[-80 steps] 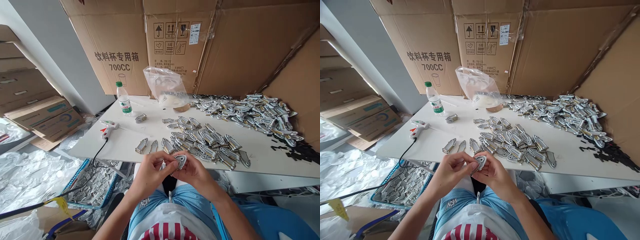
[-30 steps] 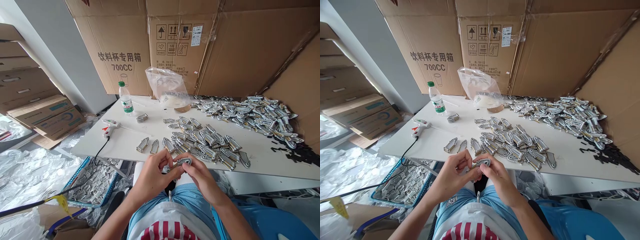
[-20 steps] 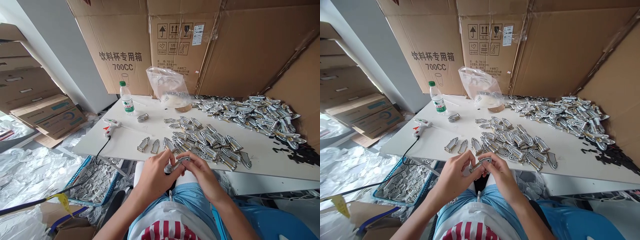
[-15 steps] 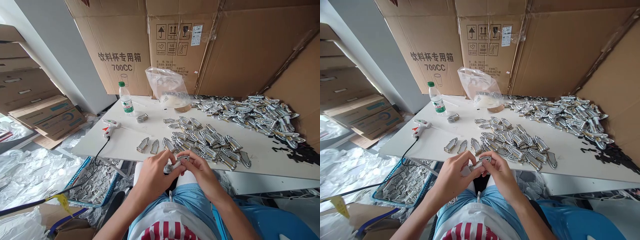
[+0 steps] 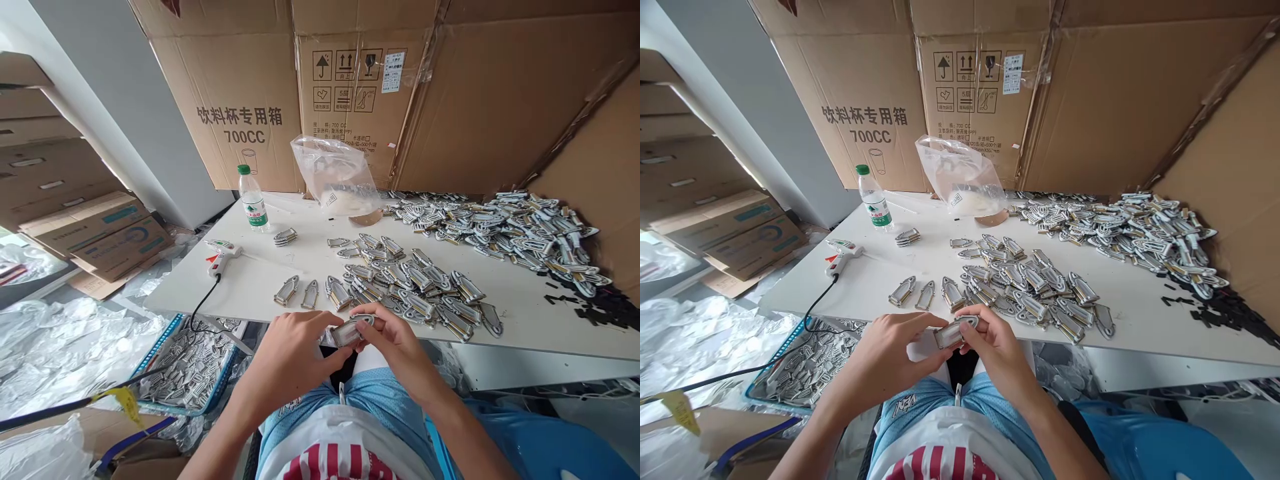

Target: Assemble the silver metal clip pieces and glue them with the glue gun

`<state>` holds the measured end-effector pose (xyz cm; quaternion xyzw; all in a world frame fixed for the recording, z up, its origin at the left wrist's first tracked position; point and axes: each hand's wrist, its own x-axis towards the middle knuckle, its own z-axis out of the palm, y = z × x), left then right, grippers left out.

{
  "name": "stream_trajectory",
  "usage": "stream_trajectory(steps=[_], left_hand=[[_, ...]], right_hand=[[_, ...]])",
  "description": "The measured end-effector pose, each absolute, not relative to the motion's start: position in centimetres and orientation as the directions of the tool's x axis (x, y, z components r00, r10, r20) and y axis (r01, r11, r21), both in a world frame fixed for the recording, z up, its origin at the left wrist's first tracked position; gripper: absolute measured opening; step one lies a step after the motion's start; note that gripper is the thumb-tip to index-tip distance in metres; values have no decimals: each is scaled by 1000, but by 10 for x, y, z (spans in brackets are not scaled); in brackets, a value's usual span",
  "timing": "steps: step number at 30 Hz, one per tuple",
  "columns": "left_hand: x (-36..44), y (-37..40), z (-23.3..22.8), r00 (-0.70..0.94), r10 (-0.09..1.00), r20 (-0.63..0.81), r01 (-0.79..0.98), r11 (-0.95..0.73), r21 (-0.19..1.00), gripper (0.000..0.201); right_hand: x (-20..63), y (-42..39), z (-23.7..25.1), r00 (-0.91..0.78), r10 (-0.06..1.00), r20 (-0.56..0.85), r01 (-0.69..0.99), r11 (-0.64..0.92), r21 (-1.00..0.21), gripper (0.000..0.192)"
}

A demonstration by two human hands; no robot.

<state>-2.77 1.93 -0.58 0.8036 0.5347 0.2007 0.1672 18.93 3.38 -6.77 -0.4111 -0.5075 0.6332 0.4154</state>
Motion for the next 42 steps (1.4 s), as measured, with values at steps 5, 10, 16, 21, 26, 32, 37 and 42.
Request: stream_trajectory(steps=[5,10,16,21,26,32,37,42], left_hand=[[-31,19,-4,314,935,166,825,-355,439,27],[-45,29,-2,185,970,156,864,-236,445,19],[-82,52,-5,-222,958,184,915,139,378,32],[-95,65,-17,-279,955,96,918,236,318,39],[-93,69,-25,-259,963,78,918,221,328,41],[-93,70,-27,-250,965,77,917,211,339,46],[-96,69,-28,-226,973,54,931,200,304,44],[-99,68,-30,-204,979,22,939,189,288,45]], right_hand=[[188,34,-65,-331,938,-103,-128,-153,-980,46],[188,34,-60,-313,942,-120,-141,-172,-975,47],[193,35,-56,-219,973,-70,-138,-102,-985,37],[195,34,-54,-236,969,-78,-118,-108,-987,35],[195,34,-55,-238,969,-64,-117,-94,-989,35],[195,35,-53,-237,970,-59,-116,-88,-989,38],[194,36,-53,-240,969,-60,-114,-89,-989,38],[195,37,-51,-242,969,-49,-98,-74,-992,37]])
